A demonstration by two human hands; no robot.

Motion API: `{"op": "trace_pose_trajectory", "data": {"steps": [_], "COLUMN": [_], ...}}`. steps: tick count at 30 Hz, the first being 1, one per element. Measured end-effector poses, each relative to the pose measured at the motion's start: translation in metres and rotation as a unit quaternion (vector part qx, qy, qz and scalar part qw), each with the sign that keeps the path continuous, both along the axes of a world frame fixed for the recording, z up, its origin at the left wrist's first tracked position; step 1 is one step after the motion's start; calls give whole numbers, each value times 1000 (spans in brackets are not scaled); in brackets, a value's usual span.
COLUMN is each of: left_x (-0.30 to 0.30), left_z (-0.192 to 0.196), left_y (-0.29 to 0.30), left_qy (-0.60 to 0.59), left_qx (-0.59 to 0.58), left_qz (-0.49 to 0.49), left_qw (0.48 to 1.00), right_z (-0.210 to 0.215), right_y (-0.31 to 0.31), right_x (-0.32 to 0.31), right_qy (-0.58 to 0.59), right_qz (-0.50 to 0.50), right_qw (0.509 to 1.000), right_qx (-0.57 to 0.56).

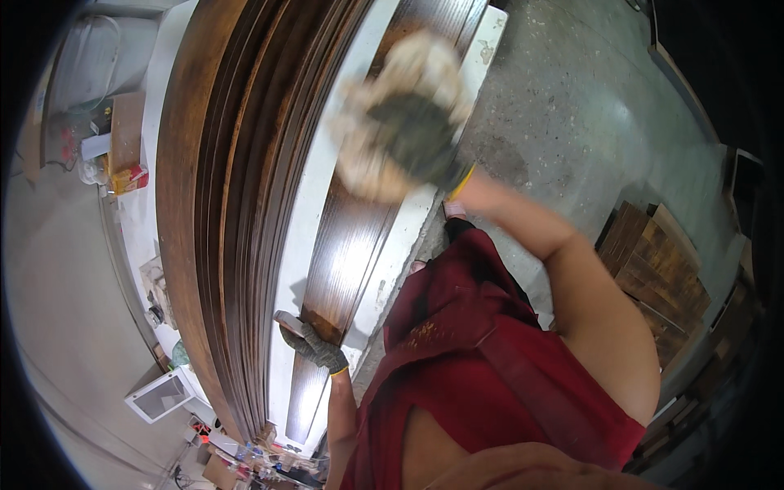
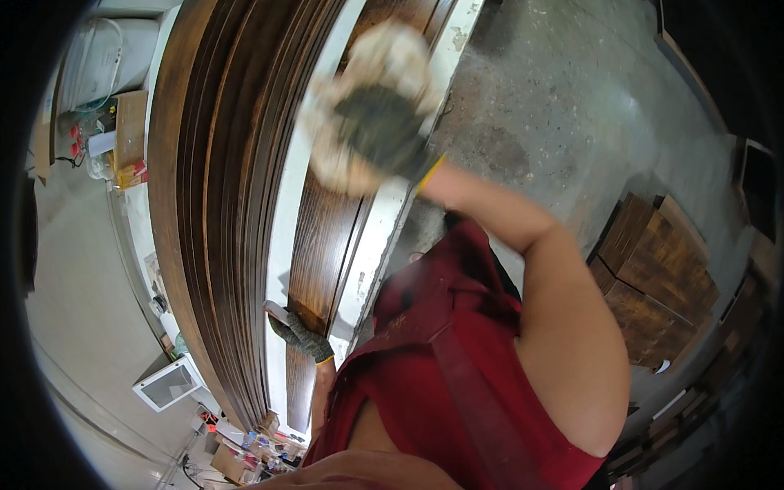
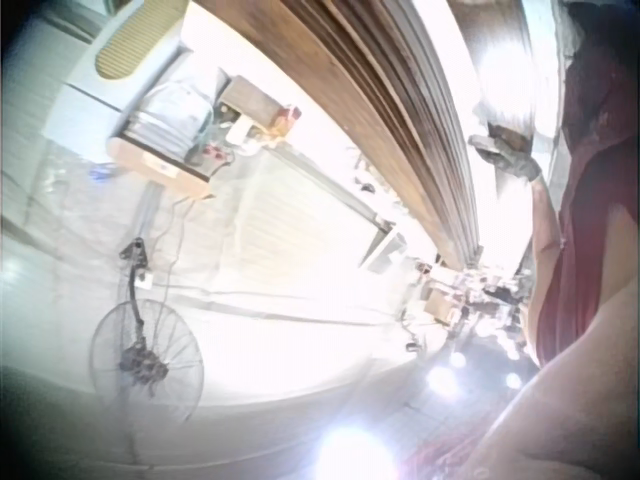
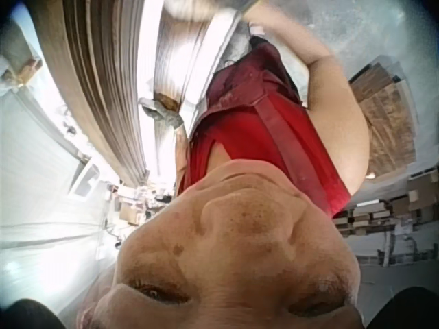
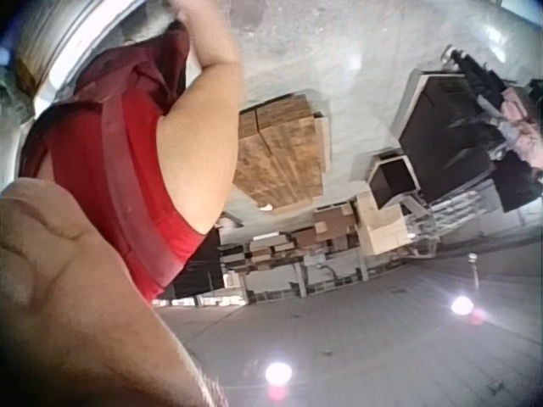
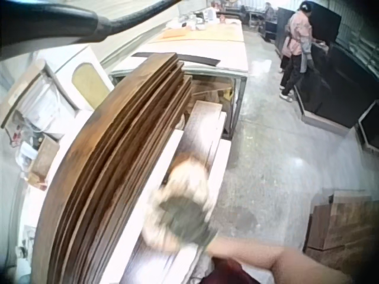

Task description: The person wipes a wooden board with a cloth, rubs the wood with a sanding block, applies liquid from a plastic bottle, and wipes the surface again.

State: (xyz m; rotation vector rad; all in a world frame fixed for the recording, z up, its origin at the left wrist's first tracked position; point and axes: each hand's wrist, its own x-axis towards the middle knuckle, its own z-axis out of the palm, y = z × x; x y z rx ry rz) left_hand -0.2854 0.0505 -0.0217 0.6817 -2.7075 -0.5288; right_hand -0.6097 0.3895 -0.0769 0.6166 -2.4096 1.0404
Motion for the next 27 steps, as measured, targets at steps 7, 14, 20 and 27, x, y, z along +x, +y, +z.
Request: {"op": "trace_pose_trajectory", "data": {"steps": [7,14,20,27], "left_x": [-7,-2,-1,2], "left_z": [4,0,1,-6], "left_y": [8,3,1,-3], "left_qy": [84,68,78,101], "left_qx": [136,186,202,190], "left_qz": [45,70,40,39], "left_qw": [986,978,975,976], "right_z": [18,-27,56,50], "right_y": [-115,61,174,85], "right_x": [185,-15,-180,-157], "right_qy": [-34,85,91,131], "right_qz": [318,129,-164,-158], "right_qw": [947,982,971,938], "right_qx": [23,109,148,281]}}
